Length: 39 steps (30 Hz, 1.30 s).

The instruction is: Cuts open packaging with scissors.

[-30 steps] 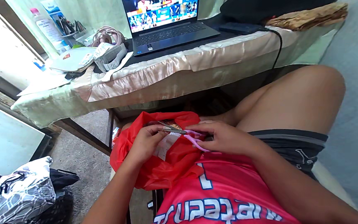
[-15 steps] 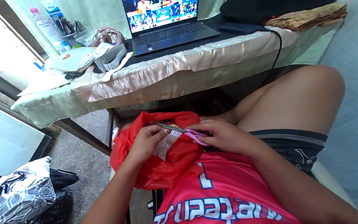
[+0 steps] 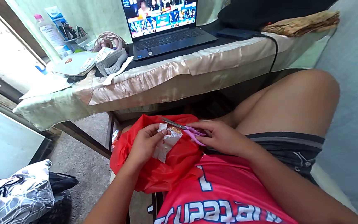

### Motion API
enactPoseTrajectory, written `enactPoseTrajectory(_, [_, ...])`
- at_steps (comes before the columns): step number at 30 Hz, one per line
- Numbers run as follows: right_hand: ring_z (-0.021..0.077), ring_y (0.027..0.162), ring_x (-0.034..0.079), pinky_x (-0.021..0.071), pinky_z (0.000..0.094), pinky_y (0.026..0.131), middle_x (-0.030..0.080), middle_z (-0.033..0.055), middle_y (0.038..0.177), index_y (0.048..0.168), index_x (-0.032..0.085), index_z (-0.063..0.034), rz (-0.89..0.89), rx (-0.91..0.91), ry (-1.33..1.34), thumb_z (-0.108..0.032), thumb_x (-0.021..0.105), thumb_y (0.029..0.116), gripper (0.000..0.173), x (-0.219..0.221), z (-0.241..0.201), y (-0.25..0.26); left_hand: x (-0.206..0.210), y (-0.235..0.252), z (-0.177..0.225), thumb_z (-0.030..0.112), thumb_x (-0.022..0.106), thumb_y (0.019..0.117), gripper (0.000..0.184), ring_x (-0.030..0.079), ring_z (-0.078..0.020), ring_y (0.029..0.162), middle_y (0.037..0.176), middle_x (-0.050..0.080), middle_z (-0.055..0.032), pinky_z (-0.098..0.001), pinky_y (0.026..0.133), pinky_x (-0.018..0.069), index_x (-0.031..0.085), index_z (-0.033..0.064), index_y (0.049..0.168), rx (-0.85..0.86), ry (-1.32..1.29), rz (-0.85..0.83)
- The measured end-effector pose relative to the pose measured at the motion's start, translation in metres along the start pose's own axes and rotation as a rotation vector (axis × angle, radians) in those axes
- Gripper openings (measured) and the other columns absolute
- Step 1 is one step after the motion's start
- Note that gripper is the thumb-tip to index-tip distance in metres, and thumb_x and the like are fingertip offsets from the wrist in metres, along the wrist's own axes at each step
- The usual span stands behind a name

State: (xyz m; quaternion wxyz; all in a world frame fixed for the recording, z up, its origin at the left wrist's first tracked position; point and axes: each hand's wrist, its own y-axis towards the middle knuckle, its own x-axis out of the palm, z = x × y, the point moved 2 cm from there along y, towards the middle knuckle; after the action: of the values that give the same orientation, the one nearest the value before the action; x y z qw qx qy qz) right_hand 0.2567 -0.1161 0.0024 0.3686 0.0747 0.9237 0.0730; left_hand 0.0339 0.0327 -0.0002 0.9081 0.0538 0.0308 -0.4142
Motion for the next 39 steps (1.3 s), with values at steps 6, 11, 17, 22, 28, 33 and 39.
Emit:
enactPoseTrajectory(6, [0.0044,0.106,0.061,0.0526,0.0282,0.090,0.068,-0.0051,0.118,0.139,0.064,-0.0246,0.017,-0.035,0.018,-0.042,0.070,0.0935,0.049,0.0004,-0.0017,-0.0014,-0.0005,-0.0004,0.0001,0.016,0.060,0.1038,0.020,0.066,-0.0116,0.077,0.096,0.074,-0.0054,-0.0262,0.071,0.0550,0.075,0.0035,0.109,0.029,0.013,0.037])
enactPoseTrajectory(11, [0.0042,0.105,0.061,0.0519,0.0270,0.089,0.067,-0.0058,0.118,0.140,0.063,-0.0261,-0.027,-0.020,0.038,-0.042,0.071,0.0931,0.051,0.0013,-0.0009,-0.0017,-0.0004,0.0003,-0.0005,0.016,0.059,0.1041,0.021,0.064,-0.0100,0.076,0.090,0.072,-0.0041,-0.0258,0.070,0.0534,0.076,0.0041,0.102,0.034,-0.016,0.024])
enactPoseTrajectory(17, [0.0039,0.105,0.061,0.0519,0.0250,0.090,0.067,-0.0036,0.120,0.142,0.062,-0.0246,-0.078,-0.020,0.076,-0.042,0.071,0.0936,0.052,0.0023,-0.0040,-0.0028,0.0003,-0.0009,-0.0009,0.014,0.059,0.1034,0.020,0.064,-0.0097,0.075,0.085,0.071,-0.0033,-0.0261,0.069,0.0539,0.075,0.0034,0.098,0.019,-0.034,0.007])
enactPoseTrajectory(22, [0.0043,0.107,0.061,0.0523,0.0255,0.092,0.067,-0.0022,0.122,0.141,0.062,-0.0224,-0.095,-0.030,0.088,-0.040,0.072,0.0932,0.052,0.0036,-0.0026,-0.0026,0.0003,-0.0015,0.0000,0.010,0.058,0.1019,0.019,0.065,-0.0087,0.075,0.086,0.072,-0.0023,-0.0262,0.071,0.0550,0.076,0.0037,0.100,0.019,-0.032,-0.003])
enactPoseTrajectory(28, [0.0042,0.108,0.062,0.0524,0.0245,0.093,0.067,-0.0014,0.123,0.140,0.063,-0.0203,-0.128,-0.060,0.099,-0.037,0.073,0.0936,0.050,0.0035,-0.0009,-0.0031,-0.0014,-0.0023,0.0005,0.010,0.059,0.0998,0.018,0.065,-0.0083,0.078,0.087,0.071,-0.0011,-0.0272,0.072,0.0547,0.077,0.0056,0.098,-0.020,-0.015,-0.050])
enactPoseTrajectory(33, [0.0035,0.110,0.062,0.0522,0.0241,0.096,0.067,-0.0017,0.126,0.139,0.064,-0.0196,-0.147,-0.056,0.131,-0.037,0.072,0.0940,0.049,0.0035,-0.0004,-0.0030,-0.0025,-0.0021,0.0006,0.011,0.061,0.1001,0.017,0.064,-0.0077,0.078,0.086,0.071,-0.0005,-0.0269,0.074,0.0546,0.076,0.0051,0.097,-0.042,-0.028,-0.074])
enactPoseTrajectory(39, [0.0035,0.110,0.062,0.0523,0.0239,0.096,0.067,-0.0013,0.126,0.140,0.064,-0.0197,-0.168,-0.050,0.134,-0.036,0.072,0.0943,0.049,0.0030,0.0001,-0.0023,-0.0012,-0.0028,0.0020,0.011,0.060,0.1011,0.017,0.068,-0.0097,0.083,0.091,0.073,-0.0031,-0.0293,0.078,0.0573,0.076,0.0040,0.100,-0.064,-0.044,-0.064])
